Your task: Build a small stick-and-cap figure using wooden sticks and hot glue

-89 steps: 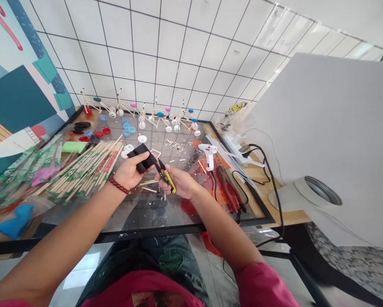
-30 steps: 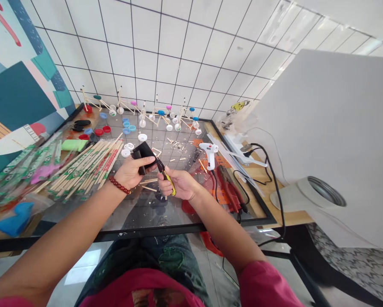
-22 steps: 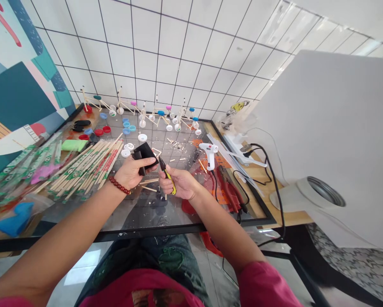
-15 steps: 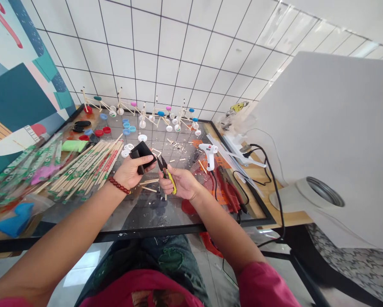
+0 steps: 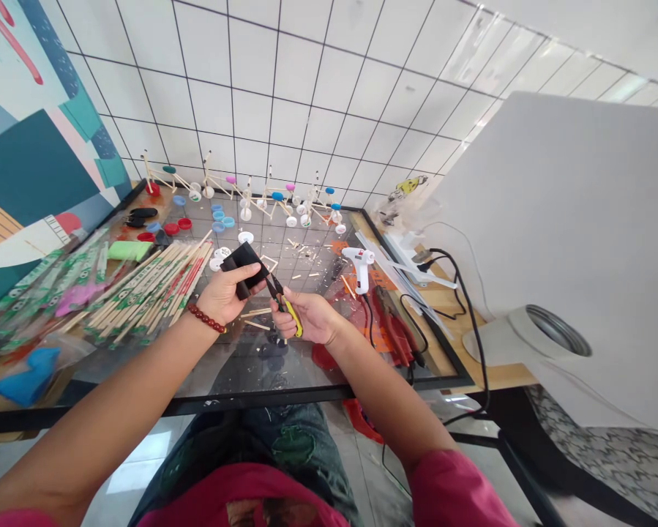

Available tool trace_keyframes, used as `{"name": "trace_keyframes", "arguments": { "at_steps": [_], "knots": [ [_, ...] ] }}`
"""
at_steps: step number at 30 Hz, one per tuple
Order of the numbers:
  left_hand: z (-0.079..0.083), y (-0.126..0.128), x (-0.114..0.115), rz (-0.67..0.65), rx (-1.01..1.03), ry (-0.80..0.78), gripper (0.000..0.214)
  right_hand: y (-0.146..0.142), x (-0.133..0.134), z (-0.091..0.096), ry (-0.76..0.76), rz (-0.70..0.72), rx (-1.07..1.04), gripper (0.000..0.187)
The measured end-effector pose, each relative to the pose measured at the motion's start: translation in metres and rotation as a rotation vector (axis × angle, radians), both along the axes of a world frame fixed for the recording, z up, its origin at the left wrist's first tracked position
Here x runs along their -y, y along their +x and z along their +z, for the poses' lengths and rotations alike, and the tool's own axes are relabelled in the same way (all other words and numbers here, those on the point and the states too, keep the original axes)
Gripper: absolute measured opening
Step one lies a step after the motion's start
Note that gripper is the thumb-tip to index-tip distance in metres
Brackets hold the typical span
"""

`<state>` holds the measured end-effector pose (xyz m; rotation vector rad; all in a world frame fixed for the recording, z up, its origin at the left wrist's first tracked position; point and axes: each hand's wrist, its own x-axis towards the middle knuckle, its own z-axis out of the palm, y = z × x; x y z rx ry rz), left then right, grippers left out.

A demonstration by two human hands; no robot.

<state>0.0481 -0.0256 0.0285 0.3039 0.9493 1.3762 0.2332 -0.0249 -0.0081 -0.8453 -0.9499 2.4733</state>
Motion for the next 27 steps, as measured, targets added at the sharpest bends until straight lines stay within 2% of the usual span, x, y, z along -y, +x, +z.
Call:
{"name": "trace_keyframes", "arguments": {
  "at_steps": [12,27],
  "knots": [
    [-0.002,0.001,0.001,-0.035,-0.024,0.001,0.025,0.001,0.0,0.003,-0.035,-0.025,-0.012,0.046],
    [-0.006,0.0,0.004,-0.174,-0.15,0.102,0.026,-0.002,0.005,0.011,-0.032,-0.051,-0.05,0.057]
  ]
}}
